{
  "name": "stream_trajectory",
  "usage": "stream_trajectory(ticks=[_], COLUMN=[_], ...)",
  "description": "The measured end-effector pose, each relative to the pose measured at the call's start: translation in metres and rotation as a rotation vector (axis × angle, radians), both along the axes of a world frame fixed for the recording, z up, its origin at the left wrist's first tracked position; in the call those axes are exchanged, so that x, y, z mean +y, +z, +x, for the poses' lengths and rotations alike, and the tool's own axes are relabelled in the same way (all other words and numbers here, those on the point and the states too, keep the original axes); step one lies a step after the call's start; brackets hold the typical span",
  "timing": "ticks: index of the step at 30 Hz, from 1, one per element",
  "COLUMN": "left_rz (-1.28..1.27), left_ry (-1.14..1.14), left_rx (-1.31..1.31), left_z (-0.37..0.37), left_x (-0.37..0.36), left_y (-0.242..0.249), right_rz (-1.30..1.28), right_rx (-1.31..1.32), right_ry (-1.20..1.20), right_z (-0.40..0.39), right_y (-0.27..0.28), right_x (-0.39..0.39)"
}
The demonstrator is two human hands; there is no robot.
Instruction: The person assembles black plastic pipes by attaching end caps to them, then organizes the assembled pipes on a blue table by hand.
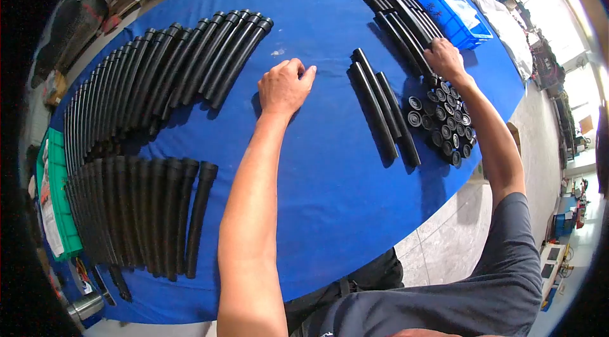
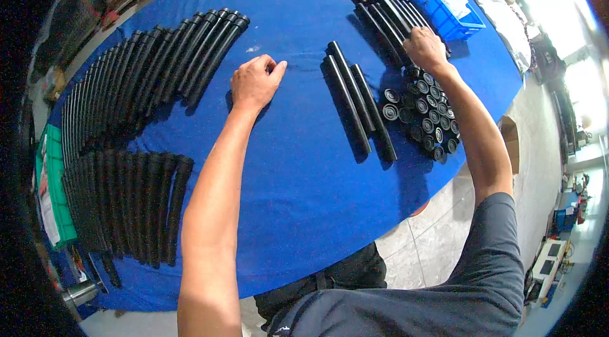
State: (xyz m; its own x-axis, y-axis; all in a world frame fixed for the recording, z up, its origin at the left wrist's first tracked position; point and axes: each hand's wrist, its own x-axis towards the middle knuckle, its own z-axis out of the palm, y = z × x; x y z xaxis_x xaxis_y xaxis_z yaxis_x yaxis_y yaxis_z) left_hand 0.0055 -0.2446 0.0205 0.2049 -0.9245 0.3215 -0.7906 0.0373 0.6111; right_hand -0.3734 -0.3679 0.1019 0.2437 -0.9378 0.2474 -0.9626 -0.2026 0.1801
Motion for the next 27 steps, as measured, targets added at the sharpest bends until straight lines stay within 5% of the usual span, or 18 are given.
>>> stream_trajectory(ticks=[5,27], left_rz=[0.003,0.077], left_ry=[0.003,-0.01], left_rx=[-0.006,-0.011], left_z=[0.0,0.0], left_x=[0.0,0.002], left_y=[0.002,0.007], right_rz=[0.129,0.299], right_rx=[-0.013,-0.141], right_ry=[0.12,-0.128], right_z=[0.031,0.018], right_y=[-0.014,-0.011], right_x=[0.021,-0.009])
